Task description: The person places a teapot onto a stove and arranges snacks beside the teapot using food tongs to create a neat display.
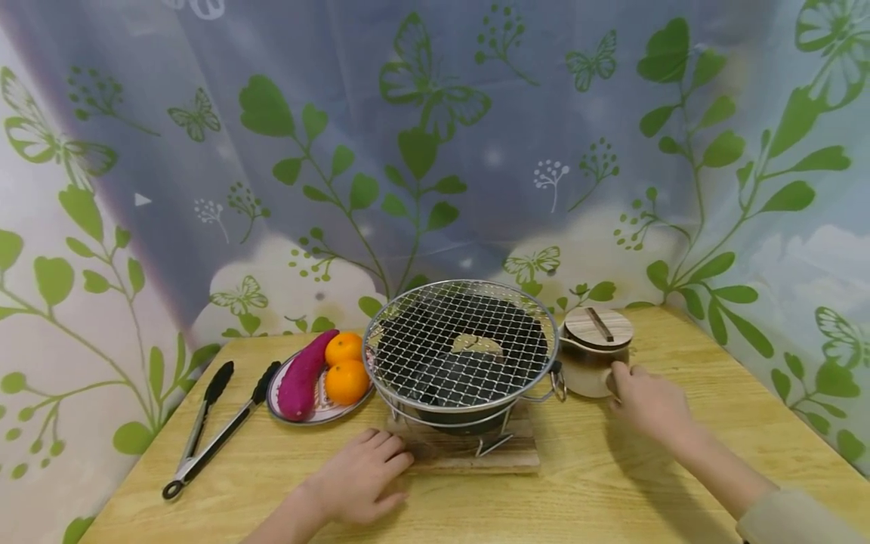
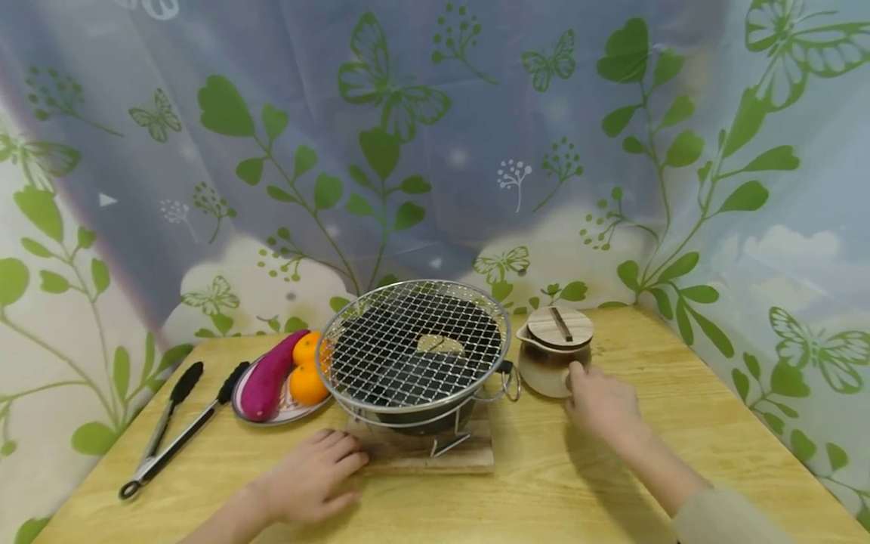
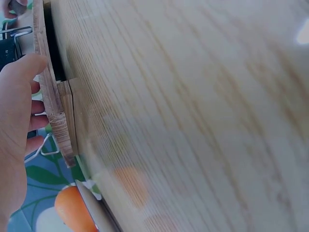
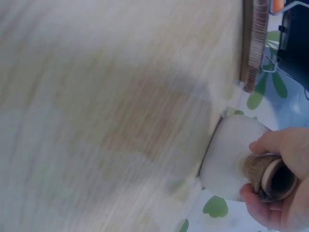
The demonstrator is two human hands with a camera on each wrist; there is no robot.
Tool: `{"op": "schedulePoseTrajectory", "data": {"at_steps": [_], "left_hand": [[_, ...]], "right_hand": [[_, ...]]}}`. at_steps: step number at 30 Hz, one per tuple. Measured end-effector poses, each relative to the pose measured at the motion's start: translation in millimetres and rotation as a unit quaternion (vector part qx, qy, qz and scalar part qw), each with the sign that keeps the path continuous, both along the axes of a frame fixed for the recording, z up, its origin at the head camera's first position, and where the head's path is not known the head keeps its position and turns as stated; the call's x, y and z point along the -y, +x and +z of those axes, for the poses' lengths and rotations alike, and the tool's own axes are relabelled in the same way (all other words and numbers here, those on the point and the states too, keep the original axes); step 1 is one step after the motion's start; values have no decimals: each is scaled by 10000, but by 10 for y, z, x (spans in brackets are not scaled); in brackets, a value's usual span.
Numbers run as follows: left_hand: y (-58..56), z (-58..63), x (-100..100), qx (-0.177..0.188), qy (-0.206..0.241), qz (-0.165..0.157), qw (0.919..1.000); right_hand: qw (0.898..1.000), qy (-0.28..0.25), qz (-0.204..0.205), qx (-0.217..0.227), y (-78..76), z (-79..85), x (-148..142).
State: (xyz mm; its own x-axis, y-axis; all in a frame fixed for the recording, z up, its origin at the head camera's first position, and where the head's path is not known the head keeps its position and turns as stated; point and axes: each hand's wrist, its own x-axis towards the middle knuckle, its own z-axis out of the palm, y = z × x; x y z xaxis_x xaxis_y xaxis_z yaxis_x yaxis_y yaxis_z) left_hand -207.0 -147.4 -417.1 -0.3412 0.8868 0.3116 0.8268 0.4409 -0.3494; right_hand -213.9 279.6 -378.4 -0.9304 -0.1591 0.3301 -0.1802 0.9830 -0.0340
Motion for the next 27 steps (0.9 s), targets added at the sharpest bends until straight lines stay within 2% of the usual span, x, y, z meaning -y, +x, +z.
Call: {"op": "schedulePoseTrajectory", "data": {"at_steps": [5, 12, 17, 22, 27], "left_hand": [[20, -22, 17, 56, 34, 77, 9999], [30, -8, 27, 92, 52, 95, 9999], [21, 5, 16, 106, 30, 72, 9999], [15, 14, 3, 95, 33, 57, 9999], [12, 2, -6, 67, -3, 54, 10000]], "right_hand": [[9957, 573, 216, -692, 14, -47, 28], [9889, 972, 239, -1102, 21, -109, 57], [9741, 1281, 489, -1796, 15, -158, 43], [9621, 1319, 694, -2284, -6, -219, -5], [9600, 1238, 823, -2372, 4, -245, -64]]}}
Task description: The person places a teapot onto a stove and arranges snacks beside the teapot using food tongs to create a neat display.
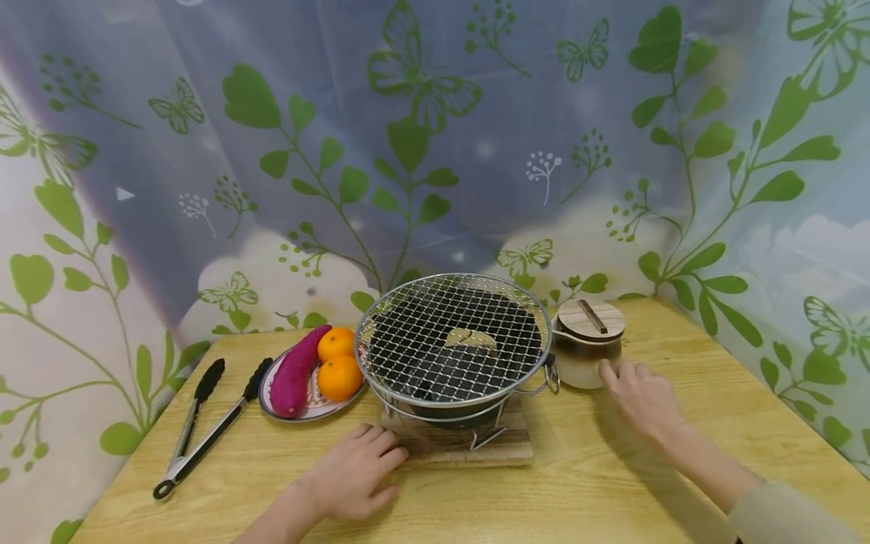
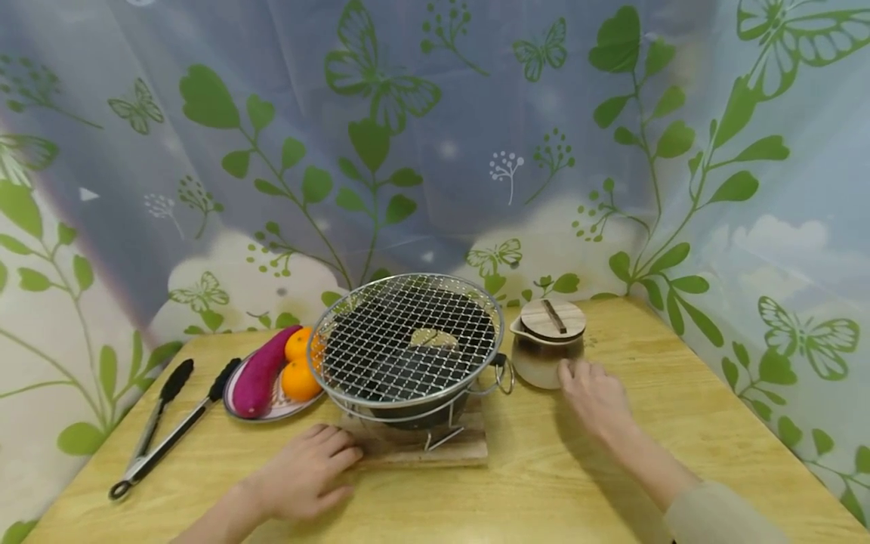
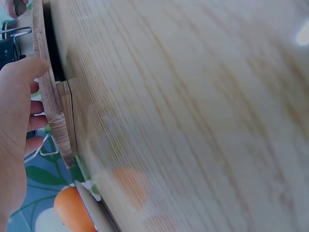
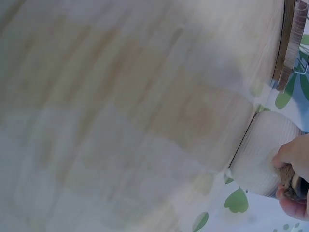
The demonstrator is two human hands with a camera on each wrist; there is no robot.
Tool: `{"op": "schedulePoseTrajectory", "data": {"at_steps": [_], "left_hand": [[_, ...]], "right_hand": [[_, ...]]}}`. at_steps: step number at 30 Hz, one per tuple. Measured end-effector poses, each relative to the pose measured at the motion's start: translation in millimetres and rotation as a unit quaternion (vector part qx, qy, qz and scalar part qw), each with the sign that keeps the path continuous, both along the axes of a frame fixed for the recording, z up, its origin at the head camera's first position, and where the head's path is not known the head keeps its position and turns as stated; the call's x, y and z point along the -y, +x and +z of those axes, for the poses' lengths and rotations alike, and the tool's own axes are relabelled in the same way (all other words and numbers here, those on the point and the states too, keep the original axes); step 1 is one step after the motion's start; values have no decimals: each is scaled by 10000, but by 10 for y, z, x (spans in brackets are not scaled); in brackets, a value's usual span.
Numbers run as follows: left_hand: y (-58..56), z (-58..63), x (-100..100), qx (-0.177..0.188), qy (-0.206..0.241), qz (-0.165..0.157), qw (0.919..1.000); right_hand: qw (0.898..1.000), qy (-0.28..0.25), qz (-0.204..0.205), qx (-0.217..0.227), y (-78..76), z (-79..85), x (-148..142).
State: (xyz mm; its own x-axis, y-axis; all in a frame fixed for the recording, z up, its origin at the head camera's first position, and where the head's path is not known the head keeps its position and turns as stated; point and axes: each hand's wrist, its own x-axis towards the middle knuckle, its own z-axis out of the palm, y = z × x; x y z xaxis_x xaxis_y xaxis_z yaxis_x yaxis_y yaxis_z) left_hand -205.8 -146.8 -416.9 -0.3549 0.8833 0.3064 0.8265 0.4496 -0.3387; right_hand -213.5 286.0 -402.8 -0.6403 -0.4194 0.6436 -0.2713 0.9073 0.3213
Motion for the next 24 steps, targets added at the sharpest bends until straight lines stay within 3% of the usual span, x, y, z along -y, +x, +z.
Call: {"op": "schedulePoseTrajectory", "data": {"at_steps": [4, 9, 13, 18, 24], "left_hand": [[-3, -15, -9, 51, -28, -29, 10000], [0, -9, -18, 77, 12, -2, 10000], [3, 11, -18, 45, 46, 3, 10000], [5, 17, -18, 41, 18, 30, 10000], [2, 18, -26, 34, -6, 52, 10000]], "right_hand": [[10000, -32, 48, 51, 17, -13, -63], [9980, -603, 182, 107, 12, 9, -108], [9916, -1091, -6, 700, 12, 78, -90], [9785, -1175, -462, 1633, 12, 164, -46], [9687, -1358, -591, 1995, 15, 195, -25]]}}
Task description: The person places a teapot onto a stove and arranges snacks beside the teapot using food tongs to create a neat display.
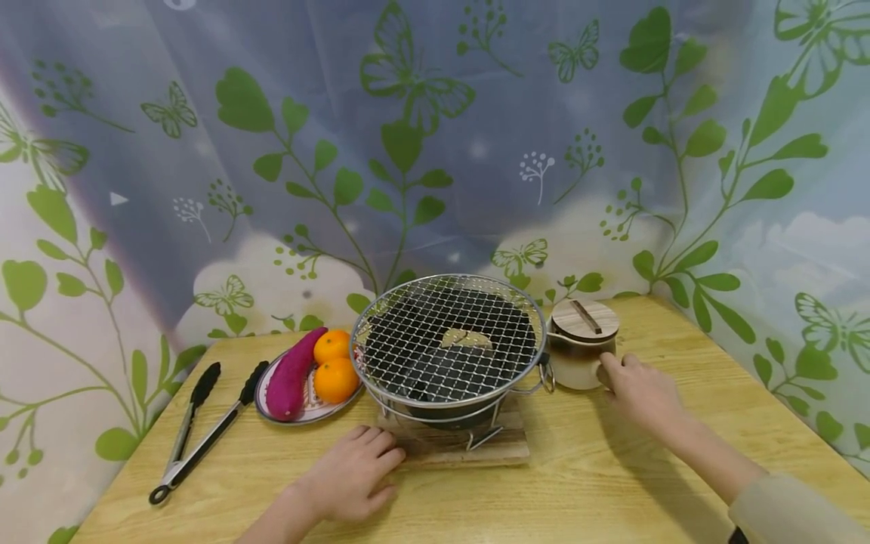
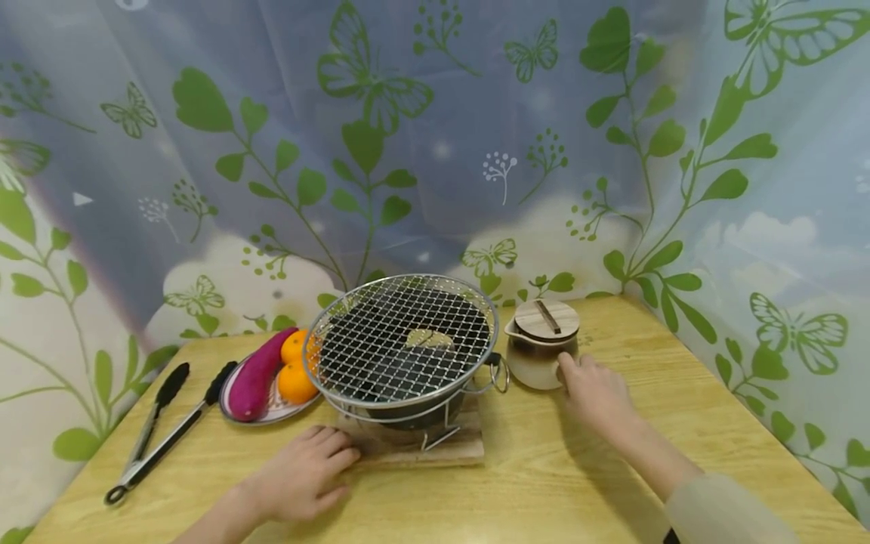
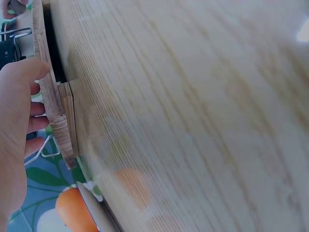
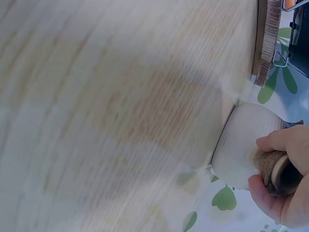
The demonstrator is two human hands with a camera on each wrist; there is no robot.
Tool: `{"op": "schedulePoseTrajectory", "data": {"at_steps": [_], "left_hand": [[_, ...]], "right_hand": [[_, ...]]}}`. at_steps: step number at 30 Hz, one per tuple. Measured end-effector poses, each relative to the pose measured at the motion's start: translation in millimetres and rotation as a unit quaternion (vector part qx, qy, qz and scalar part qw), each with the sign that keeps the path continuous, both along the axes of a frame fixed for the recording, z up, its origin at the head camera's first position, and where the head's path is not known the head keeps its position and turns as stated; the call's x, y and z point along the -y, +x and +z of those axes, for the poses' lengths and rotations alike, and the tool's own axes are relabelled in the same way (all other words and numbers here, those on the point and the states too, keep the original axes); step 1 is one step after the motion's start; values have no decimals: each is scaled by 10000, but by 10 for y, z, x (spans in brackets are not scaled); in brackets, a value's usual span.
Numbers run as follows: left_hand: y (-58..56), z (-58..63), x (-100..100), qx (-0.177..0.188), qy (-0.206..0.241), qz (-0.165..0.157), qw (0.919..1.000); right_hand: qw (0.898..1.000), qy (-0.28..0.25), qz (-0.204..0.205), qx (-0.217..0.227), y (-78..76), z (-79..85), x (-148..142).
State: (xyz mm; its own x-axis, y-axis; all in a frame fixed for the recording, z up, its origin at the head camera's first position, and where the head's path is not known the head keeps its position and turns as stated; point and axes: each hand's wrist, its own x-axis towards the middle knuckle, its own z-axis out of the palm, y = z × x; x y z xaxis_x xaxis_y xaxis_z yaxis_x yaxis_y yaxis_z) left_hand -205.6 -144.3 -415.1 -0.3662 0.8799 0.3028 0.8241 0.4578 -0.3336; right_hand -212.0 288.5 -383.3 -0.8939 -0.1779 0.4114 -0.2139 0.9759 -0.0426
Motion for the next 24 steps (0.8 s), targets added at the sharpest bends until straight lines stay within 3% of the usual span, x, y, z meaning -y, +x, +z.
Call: {"op": "schedulePoseTrajectory", "data": {"at_steps": [13, 24], "left_hand": [[1, -22, 8, 39, 58, -17, 10000], [8, -6, 3, 106, 86, 26, 9999]], "right_hand": [[9996, -15, 83, -284, 9, -40, -10], [9998, -26, -50, -191, -14, -32, -10]]}}
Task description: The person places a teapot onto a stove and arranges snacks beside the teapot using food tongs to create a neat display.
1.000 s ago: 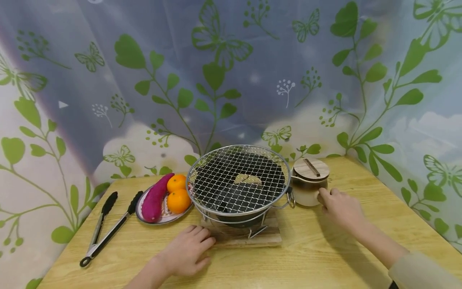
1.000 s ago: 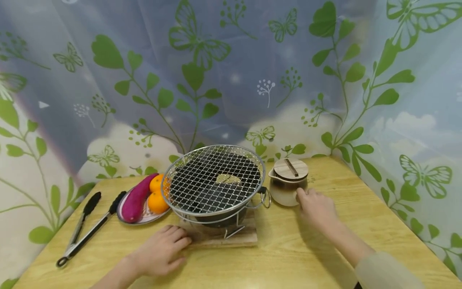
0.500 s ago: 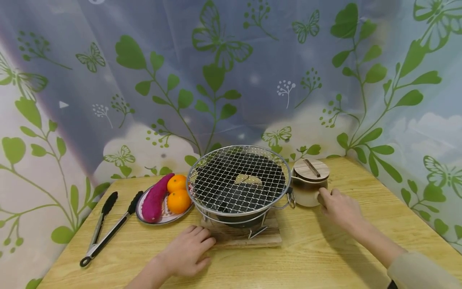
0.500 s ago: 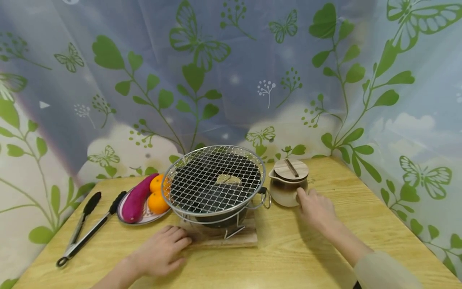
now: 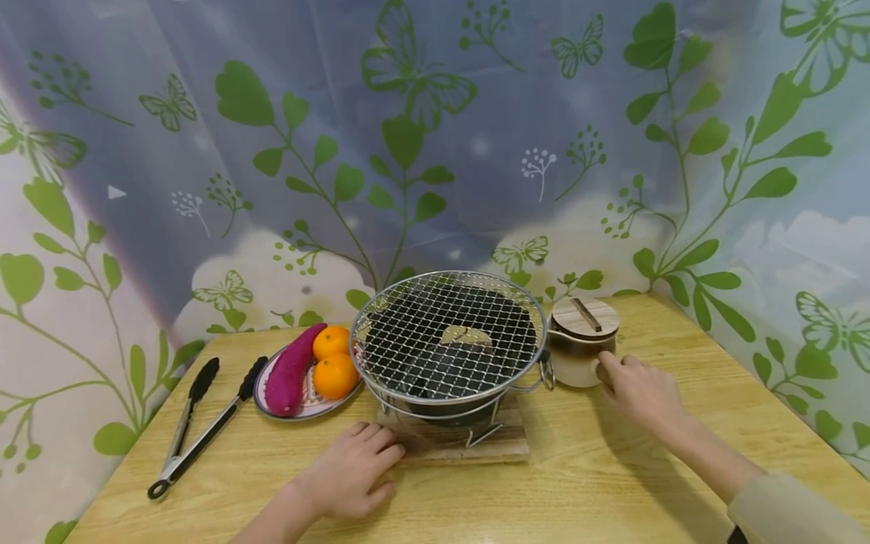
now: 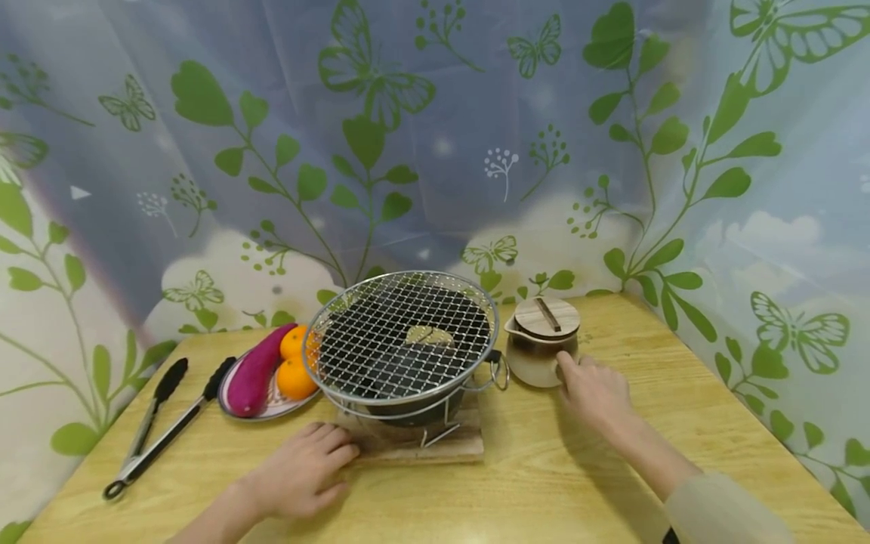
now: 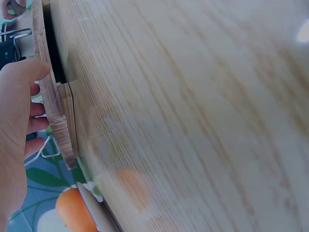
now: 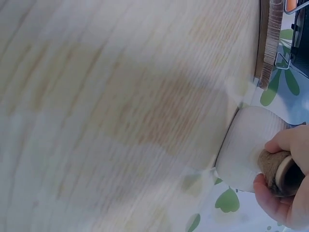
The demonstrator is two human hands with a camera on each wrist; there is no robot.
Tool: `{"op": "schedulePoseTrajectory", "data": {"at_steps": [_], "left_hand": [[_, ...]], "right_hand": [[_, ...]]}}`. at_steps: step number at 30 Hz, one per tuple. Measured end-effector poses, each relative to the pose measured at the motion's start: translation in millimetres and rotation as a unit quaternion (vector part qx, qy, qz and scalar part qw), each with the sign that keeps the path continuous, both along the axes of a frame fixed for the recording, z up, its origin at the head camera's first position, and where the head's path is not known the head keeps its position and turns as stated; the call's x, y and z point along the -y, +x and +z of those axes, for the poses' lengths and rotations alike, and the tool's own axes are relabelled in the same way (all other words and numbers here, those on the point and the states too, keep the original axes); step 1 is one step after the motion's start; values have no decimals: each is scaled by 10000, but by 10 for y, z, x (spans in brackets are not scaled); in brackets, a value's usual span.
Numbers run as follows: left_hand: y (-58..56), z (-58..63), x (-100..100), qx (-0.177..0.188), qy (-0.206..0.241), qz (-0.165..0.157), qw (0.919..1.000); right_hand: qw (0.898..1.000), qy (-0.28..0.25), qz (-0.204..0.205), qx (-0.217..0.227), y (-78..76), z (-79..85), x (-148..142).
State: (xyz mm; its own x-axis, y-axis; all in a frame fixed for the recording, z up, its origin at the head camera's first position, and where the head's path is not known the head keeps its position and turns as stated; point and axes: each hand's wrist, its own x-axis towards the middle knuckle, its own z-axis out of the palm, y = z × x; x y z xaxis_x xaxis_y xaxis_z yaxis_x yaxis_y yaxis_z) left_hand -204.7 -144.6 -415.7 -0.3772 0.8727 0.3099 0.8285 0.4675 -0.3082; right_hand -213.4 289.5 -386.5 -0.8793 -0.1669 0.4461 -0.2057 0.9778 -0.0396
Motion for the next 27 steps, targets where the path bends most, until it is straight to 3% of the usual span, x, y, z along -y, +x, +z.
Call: {"op": "schedulePoseTrajectory", "data": {"at_steps": [10, 18, 27], "left_hand": [[-5, -4, -1, 20, 6, -14, 10000], [-15, 8, -6, 30, -48, 15, 10000], [-8, 8, -8, -4, -125, 12, 9999]], "right_hand": [[9959, -414, -172, 790, 10, 89, 52], [9992, 0, -95, 376, 2, 84, 79], [9992, 257, 54, 299, -19, 44, 31]]}}
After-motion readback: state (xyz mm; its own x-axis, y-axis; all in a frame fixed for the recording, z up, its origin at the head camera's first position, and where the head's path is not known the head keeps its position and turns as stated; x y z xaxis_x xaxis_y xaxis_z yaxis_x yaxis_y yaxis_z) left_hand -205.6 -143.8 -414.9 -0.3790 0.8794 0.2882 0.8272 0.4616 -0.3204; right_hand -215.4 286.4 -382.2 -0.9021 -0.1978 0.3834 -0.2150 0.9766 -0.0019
